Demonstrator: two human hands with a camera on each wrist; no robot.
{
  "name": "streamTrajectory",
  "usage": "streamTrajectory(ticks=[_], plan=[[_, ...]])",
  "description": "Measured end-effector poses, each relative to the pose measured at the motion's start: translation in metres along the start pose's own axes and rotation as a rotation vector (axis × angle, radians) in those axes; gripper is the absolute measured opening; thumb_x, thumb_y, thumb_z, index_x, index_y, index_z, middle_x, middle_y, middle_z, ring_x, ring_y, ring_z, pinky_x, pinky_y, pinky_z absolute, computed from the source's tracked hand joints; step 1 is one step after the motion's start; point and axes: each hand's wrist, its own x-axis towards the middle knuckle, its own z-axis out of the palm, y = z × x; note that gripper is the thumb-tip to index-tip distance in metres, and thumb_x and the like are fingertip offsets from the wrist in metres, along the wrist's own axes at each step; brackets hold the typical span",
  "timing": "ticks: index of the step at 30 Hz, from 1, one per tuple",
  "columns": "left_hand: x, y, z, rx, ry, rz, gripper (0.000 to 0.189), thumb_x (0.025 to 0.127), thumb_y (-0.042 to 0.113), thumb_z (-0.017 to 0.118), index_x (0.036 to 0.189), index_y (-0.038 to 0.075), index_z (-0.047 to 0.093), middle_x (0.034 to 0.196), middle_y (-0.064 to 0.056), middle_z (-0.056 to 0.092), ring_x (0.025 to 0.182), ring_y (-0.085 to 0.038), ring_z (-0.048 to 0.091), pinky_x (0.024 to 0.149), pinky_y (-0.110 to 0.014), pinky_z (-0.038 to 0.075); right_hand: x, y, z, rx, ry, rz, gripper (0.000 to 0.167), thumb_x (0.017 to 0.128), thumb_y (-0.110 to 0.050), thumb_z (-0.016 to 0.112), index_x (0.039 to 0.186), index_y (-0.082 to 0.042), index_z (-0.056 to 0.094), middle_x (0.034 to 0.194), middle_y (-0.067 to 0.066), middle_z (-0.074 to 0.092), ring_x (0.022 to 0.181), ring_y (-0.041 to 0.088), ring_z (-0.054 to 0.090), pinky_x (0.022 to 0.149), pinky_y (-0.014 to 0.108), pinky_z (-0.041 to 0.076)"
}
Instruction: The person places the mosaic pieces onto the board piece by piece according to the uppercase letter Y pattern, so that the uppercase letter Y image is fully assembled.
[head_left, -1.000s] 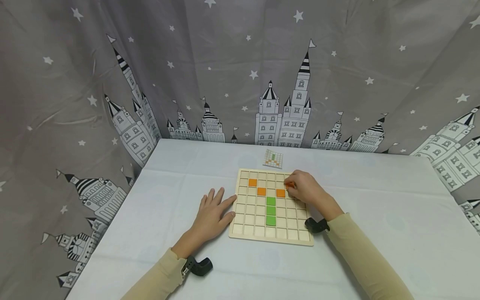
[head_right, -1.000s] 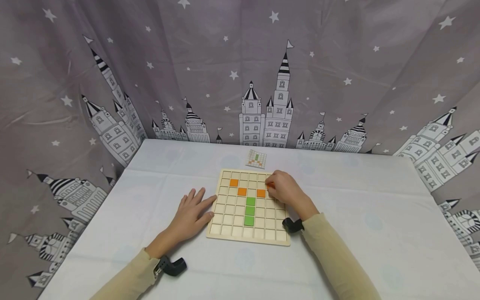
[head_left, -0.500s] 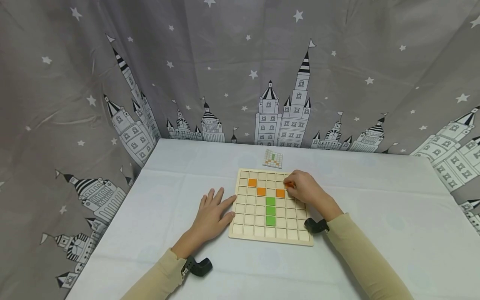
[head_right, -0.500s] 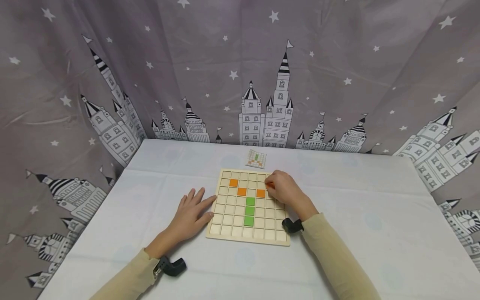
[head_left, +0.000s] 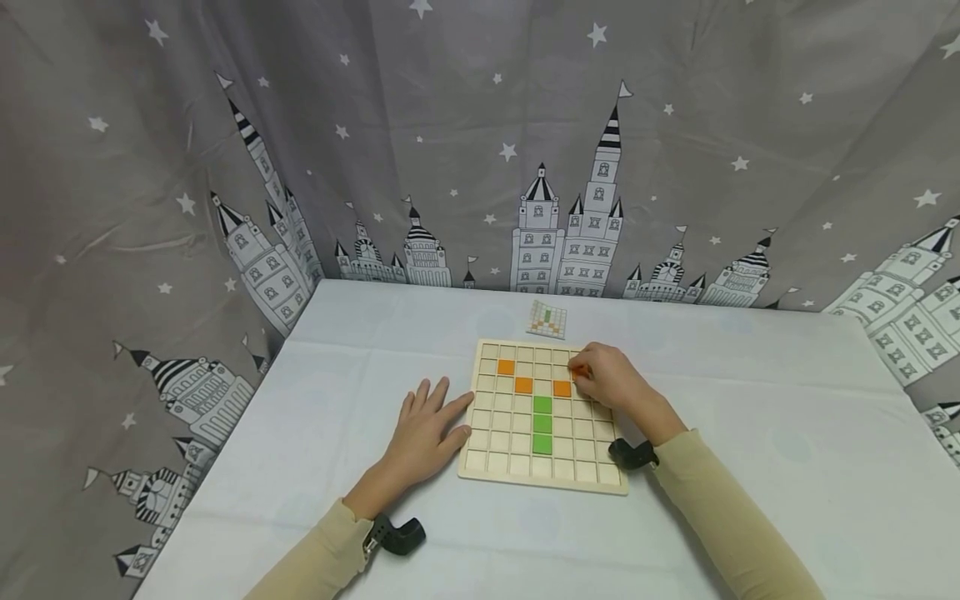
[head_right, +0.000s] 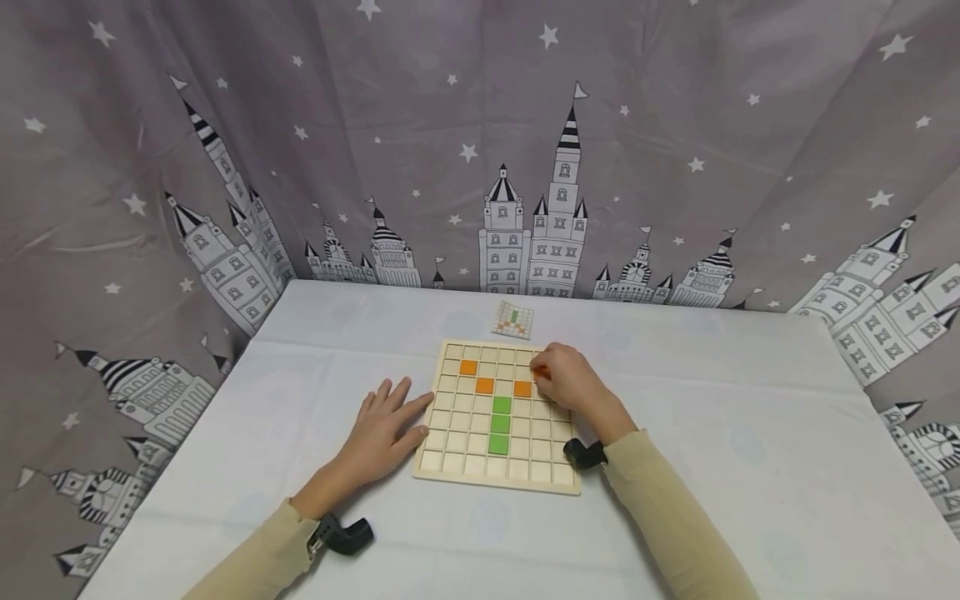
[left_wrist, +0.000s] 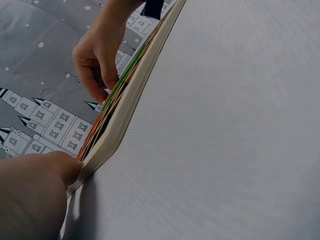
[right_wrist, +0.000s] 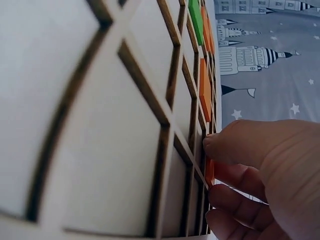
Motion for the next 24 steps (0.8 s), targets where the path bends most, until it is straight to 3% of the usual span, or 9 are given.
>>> streamTrajectory(ticks=[13, 20, 24], plan=[[0.0, -0.001, 0.002, 0.0, -0.007, -0.005, 0.049, 0.098, 0.03, 0.061, 0.144, 0.013, 0.059, 0.159, -0.03, 0.038, 0.151, -0.057, 0.023, 0.118, -0.074, 0.017, -0.001, 0.002, 0.004, 0.015, 0.009, 0.011, 0.02, 0.09, -0.003, 0.07, 0.108, 0.002, 0.078, 0.099, 0.017, 0.073, 0.082, 0.024, 0.064, 0.076, 0.042, 0.054], [0.002, 0.0, 0.002, -0.001, -0.005, 0.002, 0.049, 0.098, 0.029, 0.062, 0.144, 0.013, 0.059, 0.159, -0.03, 0.038, 0.151, -0.057, 0.023, 0.118, -0.074, 0.017, -0.004, 0.003, 0.002, 0.007, 0.028, -0.042, 0.02, 0.089, 0.0, 0.069, 0.107, -0.002, 0.078, 0.101, 0.017, 0.073, 0.093, 0.031, 0.068, 0.082, 0.048, 0.056], [0.002, 0.002, 0.0, 0.009, -0.028, -0.001, 0.049, 0.098, 0.03, 0.061, 0.145, 0.014, 0.059, 0.159, -0.03, 0.038, 0.151, -0.057, 0.023, 0.118, -0.074, 0.018, -0.01, 0.002, -0.001, 0.01, 0.013, -0.01, 0.025, 0.09, -0.002, 0.069, 0.114, -0.001, 0.075, 0.11, 0.019, 0.071, 0.102, 0.034, 0.067, 0.088, 0.049, 0.056]])
